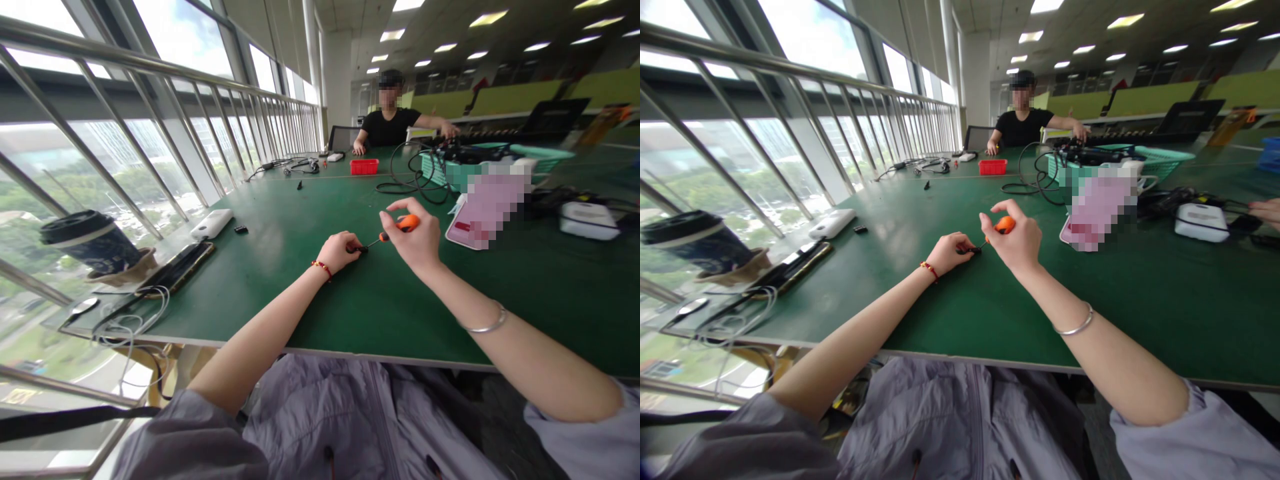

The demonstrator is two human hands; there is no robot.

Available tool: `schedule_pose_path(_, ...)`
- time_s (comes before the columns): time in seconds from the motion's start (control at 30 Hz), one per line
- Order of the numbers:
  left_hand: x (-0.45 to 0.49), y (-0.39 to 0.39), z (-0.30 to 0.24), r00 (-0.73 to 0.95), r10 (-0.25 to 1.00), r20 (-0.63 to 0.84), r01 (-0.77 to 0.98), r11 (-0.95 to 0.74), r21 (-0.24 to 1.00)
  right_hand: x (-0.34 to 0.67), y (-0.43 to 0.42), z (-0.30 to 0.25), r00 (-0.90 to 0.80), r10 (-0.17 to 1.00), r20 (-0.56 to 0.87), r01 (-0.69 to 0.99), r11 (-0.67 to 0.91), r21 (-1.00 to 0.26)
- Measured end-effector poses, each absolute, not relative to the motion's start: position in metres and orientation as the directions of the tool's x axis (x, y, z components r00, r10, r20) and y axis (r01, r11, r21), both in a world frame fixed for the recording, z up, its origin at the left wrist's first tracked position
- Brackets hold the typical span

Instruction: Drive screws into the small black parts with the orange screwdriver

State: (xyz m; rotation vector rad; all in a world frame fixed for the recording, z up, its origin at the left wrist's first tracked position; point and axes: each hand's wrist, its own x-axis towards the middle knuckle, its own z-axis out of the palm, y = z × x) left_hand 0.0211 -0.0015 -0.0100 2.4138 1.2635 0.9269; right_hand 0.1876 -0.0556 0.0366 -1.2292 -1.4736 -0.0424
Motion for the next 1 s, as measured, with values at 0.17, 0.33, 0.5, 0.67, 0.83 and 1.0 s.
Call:
schedule_pose_path(0.17, 0.0212, 0.0000, -0.0114, 0.412, 0.808, 0.421, 0.647, -0.585, 0.489, 0.1870, -0.0548, 0.0343, 0.133, 0.637, 0.759, 0.632, 0.535, -0.560)
schedule_pose_path(0.33, 0.0202, 0.0013, -0.0113, 0.411, 0.811, 0.416, 0.629, -0.582, 0.515, 0.1880, -0.0521, 0.0332, 0.155, 0.598, 0.786, 0.634, 0.550, -0.544)
schedule_pose_path(0.5, 0.0175, 0.0058, -0.0113, 0.406, 0.836, 0.369, 0.598, -0.548, 0.585, 0.1864, -0.0562, 0.0357, 0.171, 0.649, 0.741, 0.658, 0.485, -0.577)
schedule_pose_path(0.67, 0.0165, 0.0081, -0.0126, 0.405, 0.839, 0.363, 0.580, -0.543, 0.607, 0.1864, -0.0515, 0.0317, 0.142, 0.615, 0.775, 0.598, 0.571, -0.563)
schedule_pose_path(0.83, 0.0163, 0.0070, -0.0126, 0.423, 0.823, 0.378, 0.556, -0.566, 0.609, 0.1871, -0.0500, 0.0314, 0.171, 0.648, 0.742, 0.654, 0.489, -0.577)
schedule_pose_path(1.0, 0.0162, 0.0074, -0.0126, 0.422, 0.819, 0.390, 0.563, -0.574, 0.595, 0.1854, -0.0557, 0.0338, 0.103, 0.705, 0.702, 0.649, 0.487, -0.584)
